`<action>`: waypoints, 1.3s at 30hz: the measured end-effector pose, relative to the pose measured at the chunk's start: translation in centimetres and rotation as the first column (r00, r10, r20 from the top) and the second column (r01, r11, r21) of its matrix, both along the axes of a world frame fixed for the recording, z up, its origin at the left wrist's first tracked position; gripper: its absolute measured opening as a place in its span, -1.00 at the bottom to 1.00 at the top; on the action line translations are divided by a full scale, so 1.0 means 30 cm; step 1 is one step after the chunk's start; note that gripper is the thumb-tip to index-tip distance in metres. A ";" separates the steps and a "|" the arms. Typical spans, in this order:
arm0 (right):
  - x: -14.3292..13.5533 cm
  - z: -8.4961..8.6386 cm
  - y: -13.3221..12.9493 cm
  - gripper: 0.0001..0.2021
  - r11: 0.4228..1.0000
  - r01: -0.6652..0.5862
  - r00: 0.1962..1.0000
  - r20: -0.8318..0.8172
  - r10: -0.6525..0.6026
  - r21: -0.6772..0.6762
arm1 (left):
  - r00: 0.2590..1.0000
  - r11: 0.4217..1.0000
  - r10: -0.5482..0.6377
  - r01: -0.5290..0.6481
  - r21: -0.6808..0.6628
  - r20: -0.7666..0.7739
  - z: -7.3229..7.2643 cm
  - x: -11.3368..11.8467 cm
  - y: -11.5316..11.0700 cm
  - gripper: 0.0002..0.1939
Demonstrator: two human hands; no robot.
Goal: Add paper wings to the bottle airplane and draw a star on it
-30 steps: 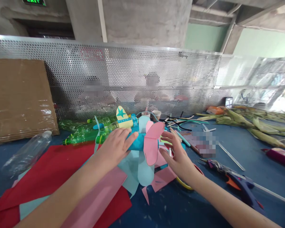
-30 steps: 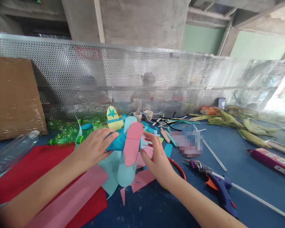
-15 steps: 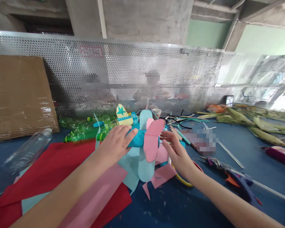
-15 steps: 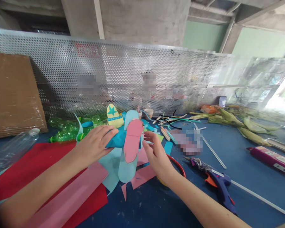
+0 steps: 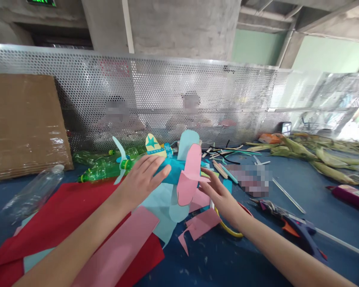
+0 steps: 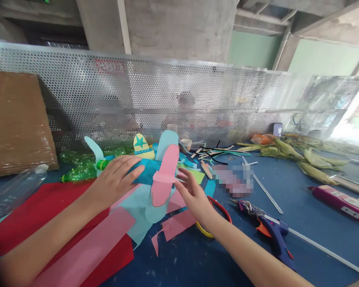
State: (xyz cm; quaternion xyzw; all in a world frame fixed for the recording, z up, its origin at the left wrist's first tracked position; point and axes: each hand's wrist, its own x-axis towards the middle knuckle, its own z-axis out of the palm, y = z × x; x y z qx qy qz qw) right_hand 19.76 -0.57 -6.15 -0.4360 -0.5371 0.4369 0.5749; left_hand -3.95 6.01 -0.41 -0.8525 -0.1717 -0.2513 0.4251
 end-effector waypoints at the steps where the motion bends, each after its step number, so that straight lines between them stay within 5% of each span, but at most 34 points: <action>1: -0.001 0.005 -0.004 -0.38 1.000 -0.012 1.000 -0.008 0.012 -0.011 | 1.000 1.000 -0.003 0.003 0.008 -0.004 0.002 -0.006 0.001 -0.68; 10: -0.010 0.024 -0.032 -0.24 0.997 -0.080 0.994 -0.070 0.080 0.004 | 0.998 0.993 -0.061 0.061 0.097 -0.010 0.033 -0.029 -0.015 -0.72; 17: 0.000 0.011 -0.028 -0.45 0.990 -0.141 0.966 -0.221 0.132 -0.025 | 0.995 0.988 -0.092 0.097 0.117 -0.049 0.035 -0.021 -0.024 -0.72; 26: -0.012 0.062 -0.041 -0.41 0.995 -0.059 0.996 -0.074 0.053 -0.082 | 0.989 0.986 -0.081 0.097 0.136 -0.121 0.050 0.006 -0.060 -0.73; 32: 0.000 0.039 -0.027 -0.43 0.983 -0.053 0.988 -0.153 0.026 -0.177 | 0.990 0.994 -0.109 0.112 0.018 -0.094 0.023 0.002 -0.034 -0.70; 39: 0.000 0.027 -0.024 -0.31 0.976 -0.188 0.957 -0.244 0.157 -0.112 | 0.996 0.962 -0.086 0.090 -0.259 0.025 0.011 0.004 0.000 -0.60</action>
